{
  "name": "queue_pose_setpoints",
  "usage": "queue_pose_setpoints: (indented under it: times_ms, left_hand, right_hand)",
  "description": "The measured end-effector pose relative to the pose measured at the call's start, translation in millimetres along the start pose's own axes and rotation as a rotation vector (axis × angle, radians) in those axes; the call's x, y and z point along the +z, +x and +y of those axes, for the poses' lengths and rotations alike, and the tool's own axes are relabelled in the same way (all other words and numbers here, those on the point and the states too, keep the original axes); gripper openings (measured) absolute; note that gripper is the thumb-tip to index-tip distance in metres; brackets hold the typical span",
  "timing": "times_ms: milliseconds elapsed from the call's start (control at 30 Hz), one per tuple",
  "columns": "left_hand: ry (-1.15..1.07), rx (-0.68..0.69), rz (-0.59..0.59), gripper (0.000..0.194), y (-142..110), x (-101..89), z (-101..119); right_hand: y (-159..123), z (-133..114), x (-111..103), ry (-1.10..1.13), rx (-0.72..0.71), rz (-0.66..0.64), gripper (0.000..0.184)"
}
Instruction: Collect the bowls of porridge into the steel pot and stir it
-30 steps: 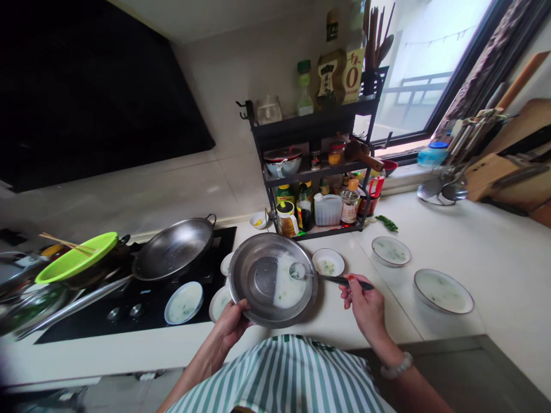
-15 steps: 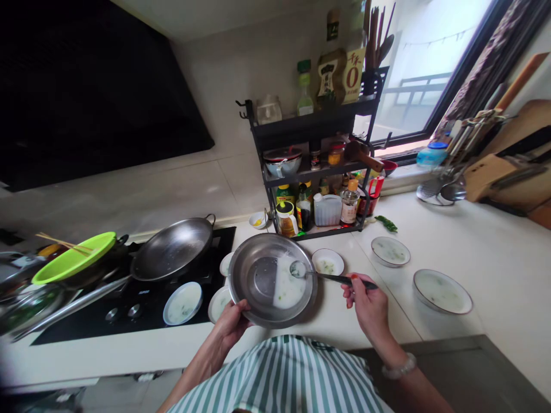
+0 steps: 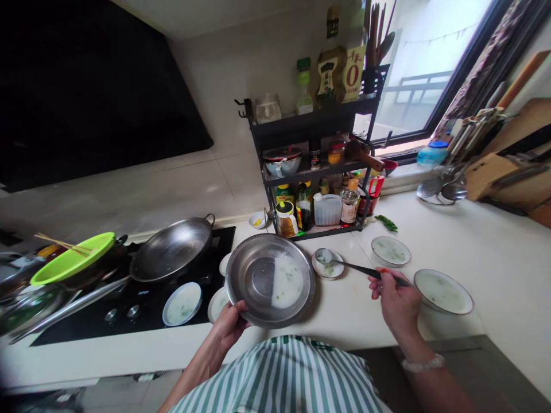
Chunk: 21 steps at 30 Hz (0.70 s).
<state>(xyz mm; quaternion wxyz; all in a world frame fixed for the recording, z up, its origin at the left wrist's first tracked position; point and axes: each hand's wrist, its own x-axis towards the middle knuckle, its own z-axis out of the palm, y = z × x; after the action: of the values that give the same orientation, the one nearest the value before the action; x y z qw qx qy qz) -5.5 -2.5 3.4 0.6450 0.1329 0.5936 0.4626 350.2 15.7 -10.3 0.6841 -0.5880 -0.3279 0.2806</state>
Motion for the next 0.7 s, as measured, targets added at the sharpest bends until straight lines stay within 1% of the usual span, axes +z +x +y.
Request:
queue_pose_setpoints:
  times_ms: [100,167,233,333,400,467,533,600,667,700]
  left_hand:
    - [0.004,0.009,-0.008,0.028,0.9,-1.9,-1.0]
    - [0.001,0.008,-0.006,0.028,1.7,-2.9,-1.3]
    - [-0.011,0.010,-0.002,0.028,2.1,-3.5,-1.3]
    - [-0.021,0.007,-0.001,0.027,1.7,-3.8,-0.6]
    - [-0.016,0.003,0.000,0.026,1.0,-3.7,-0.2]
    - [-0.015,0.009,-0.003,0.025,0.4,-3.4,0.2]
    - [-0.018,0.013,-0.008,0.024,-0.1,-2.9,0.6]
    - [-0.019,0.008,0.007,0.024,-0.5,-2.0,1.0]
    - [-0.014,0.001,0.026,0.024,-0.7,-1.1,1.2]
    - [-0.011,0.001,0.029,0.025,-0.7,-0.7,1.3]
  right_hand:
    - [-1.4,4.7,-3.3,-0.115,-0.044,-0.015,0.034]
    - [-4.5,7.1,-4.6,-0.212,-0.116,-0.052,0.036]
    - [-7.8,8.5,-6.7,-0.296,-0.211,-0.110,0.035]
    - [-11.6,6.4,-11.6,-0.382,-0.390,-0.215,0.026]
    - [-13.4,2.0,-15.1,-0.407,-0.516,-0.292,0.021]
    - [-15.3,-3.0,-18.0,-0.417,-0.629,-0.353,0.020]
    - [-17.6,-5.7,-19.7,-0.427,-0.692,-0.386,0.020]
    - [-20.1,-4.5,-20.2,-0.444,-0.675,-0.396,0.020]
    - [-21.7,0.3,-19.4,-0.443,-0.565,-0.364,0.020]
    - [-21.7,3.3,-18.5,-0.430,-0.479,-0.315,0.021]
